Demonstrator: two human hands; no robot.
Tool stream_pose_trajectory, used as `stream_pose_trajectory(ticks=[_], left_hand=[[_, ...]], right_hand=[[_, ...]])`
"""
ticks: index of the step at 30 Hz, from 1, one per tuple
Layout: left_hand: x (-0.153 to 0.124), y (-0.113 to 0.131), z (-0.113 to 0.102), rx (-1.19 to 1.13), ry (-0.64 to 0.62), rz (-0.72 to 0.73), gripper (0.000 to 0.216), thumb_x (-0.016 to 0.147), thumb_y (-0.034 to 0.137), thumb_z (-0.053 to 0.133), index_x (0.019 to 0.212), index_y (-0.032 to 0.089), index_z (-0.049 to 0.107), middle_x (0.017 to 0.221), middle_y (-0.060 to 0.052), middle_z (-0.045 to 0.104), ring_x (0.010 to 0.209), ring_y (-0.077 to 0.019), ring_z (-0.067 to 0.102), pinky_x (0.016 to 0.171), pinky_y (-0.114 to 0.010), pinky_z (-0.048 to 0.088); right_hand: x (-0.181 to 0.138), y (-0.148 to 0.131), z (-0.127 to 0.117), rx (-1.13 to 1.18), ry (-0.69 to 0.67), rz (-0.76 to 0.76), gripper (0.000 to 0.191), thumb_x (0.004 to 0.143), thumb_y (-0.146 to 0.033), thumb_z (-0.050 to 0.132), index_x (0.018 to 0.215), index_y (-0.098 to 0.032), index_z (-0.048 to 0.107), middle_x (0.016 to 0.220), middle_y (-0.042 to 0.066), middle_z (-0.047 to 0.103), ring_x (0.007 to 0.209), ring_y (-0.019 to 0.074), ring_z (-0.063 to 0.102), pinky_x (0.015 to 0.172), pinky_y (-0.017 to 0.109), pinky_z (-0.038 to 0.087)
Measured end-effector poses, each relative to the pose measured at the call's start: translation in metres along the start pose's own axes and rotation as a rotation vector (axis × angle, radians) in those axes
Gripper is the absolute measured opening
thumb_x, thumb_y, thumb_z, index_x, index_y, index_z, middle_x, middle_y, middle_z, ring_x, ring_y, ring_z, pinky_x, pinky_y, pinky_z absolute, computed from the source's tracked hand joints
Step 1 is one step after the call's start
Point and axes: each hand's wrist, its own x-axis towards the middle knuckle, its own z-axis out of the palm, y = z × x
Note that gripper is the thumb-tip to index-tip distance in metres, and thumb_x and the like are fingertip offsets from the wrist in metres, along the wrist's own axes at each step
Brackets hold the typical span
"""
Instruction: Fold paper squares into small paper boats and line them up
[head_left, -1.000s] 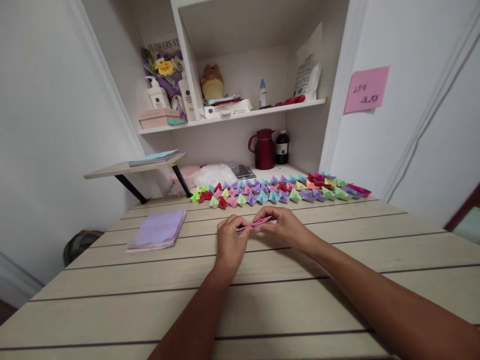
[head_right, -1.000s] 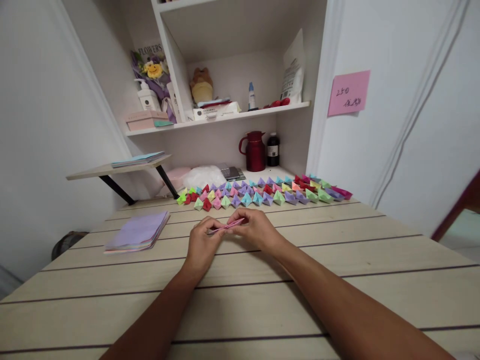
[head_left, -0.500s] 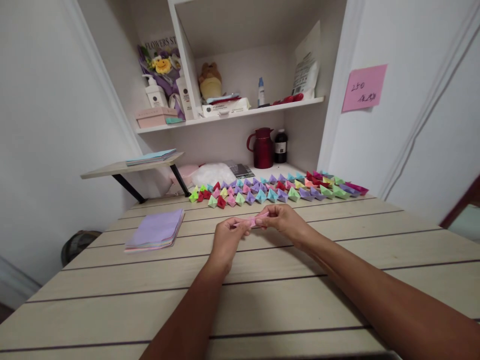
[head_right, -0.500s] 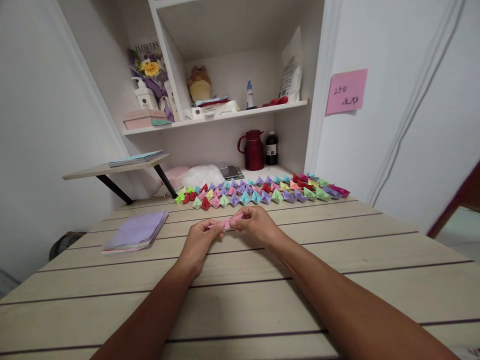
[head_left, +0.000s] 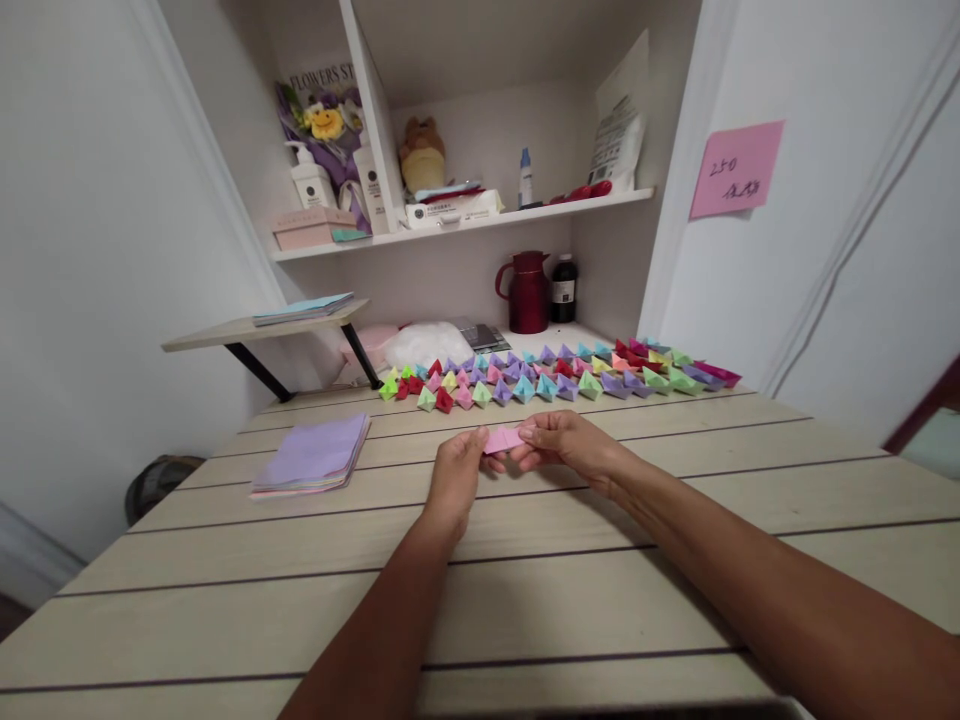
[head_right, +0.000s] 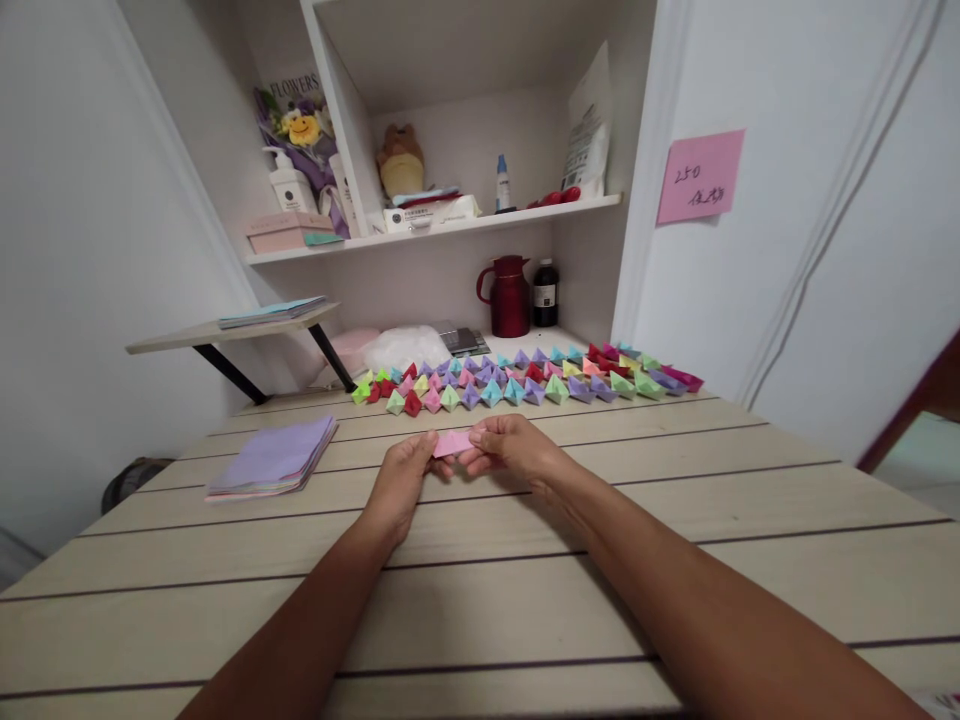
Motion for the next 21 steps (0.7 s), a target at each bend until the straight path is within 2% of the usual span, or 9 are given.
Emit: stream_pose_trajectory(ticks=[3, 6, 8, 12, 14, 17, 21], left_hand=[[0.002, -0.002, -0.003, 0.075, 0.094, 0.011, 0.035, 0.080, 0.047, 0.058, 0.078, 0.013, 0.064, 0.065, -0.003, 0.065, 0.052, -0.0118, 0.057, 0.057, -0.024, 0.042], [0.004, -0.004, -0.009, 0.095, 0.197, 0.016, 0.030, 0.080, 0.044, 0.059, 0.090, 0.016, 0.061, 0.070, 0.000, 0.064, 0.053, -0.0101, 0.057, 0.058, -0.022, 0.042], [0.005, -0.004, -0.010, 0.098, 0.210, 0.005, 0.029, 0.080, 0.043, 0.058, 0.090, 0.016, 0.062, 0.070, 0.000, 0.063, 0.053, -0.0102, 0.057, 0.058, -0.022, 0.042], [0.000, 0.001, -0.005, 0.088, 0.047, -0.060, 0.033, 0.078, 0.044, 0.060, 0.074, 0.012, 0.068, 0.066, -0.005, 0.066, 0.053, -0.0136, 0.059, 0.059, -0.026, 0.045], [-0.003, 0.004, -0.001, 0.031, -0.031, -0.077, 0.035, 0.080, 0.044, 0.060, 0.084, 0.011, 0.070, 0.077, -0.009, 0.071, 0.063, -0.0162, 0.064, 0.070, -0.029, 0.048], [-0.005, 0.006, -0.001, -0.116, -0.075, -0.099, 0.038, 0.081, 0.046, 0.059, 0.097, 0.012, 0.068, 0.093, -0.011, 0.072, 0.076, -0.0181, 0.067, 0.083, -0.033, 0.047], [-0.005, 0.007, -0.003, -0.232, -0.094, -0.147, 0.045, 0.077, 0.053, 0.062, 0.094, 0.012, 0.067, 0.093, -0.013, 0.072, 0.076, -0.0194, 0.067, 0.080, -0.033, 0.046]], right_hand=[[0.004, 0.005, 0.000, -0.059, 0.075, -0.038, 0.013, 0.080, -0.024, 0.064, 0.071, -0.014, 0.063, 0.066, 0.008, 0.072, 0.054, 0.0161, 0.066, 0.057, 0.028, 0.056], [0.009, 0.008, -0.004, -0.144, 0.200, -0.130, 0.013, 0.082, -0.024, 0.059, 0.075, -0.016, 0.064, 0.069, 0.006, 0.072, 0.057, 0.0158, 0.066, 0.061, 0.029, 0.055], [0.009, 0.006, -0.007, -0.223, 0.288, -0.211, 0.016, 0.083, -0.029, 0.058, 0.076, -0.017, 0.066, 0.070, 0.005, 0.072, 0.059, 0.0169, 0.066, 0.064, 0.030, 0.053], [0.000, -0.003, -0.008, -0.403, 0.379, -0.383, 0.014, 0.082, -0.032, 0.062, 0.080, -0.021, 0.070, 0.075, 0.003, 0.072, 0.073, 0.0211, 0.065, 0.076, 0.034, 0.048], [-0.004, -0.006, -0.006, -0.584, 0.377, -0.530, 0.011, 0.082, -0.030, 0.063, 0.082, -0.023, 0.071, 0.082, 0.004, 0.073, 0.080, 0.0225, 0.065, 0.081, 0.035, 0.045], [-0.004, -0.004, -0.002, -0.879, 0.337, -0.755, 0.013, 0.085, -0.024, 0.059, 0.084, -0.023, 0.071, 0.092, 0.006, 0.074, 0.086, 0.0228, 0.065, 0.083, 0.036, 0.043], [0.000, 0.000, 0.002, -1.086, 0.250, -0.862, 0.018, 0.087, -0.018, 0.055, 0.083, -0.023, 0.071, 0.102, 0.007, 0.072, 0.091, 0.0228, 0.062, 0.081, 0.035, 0.042]])
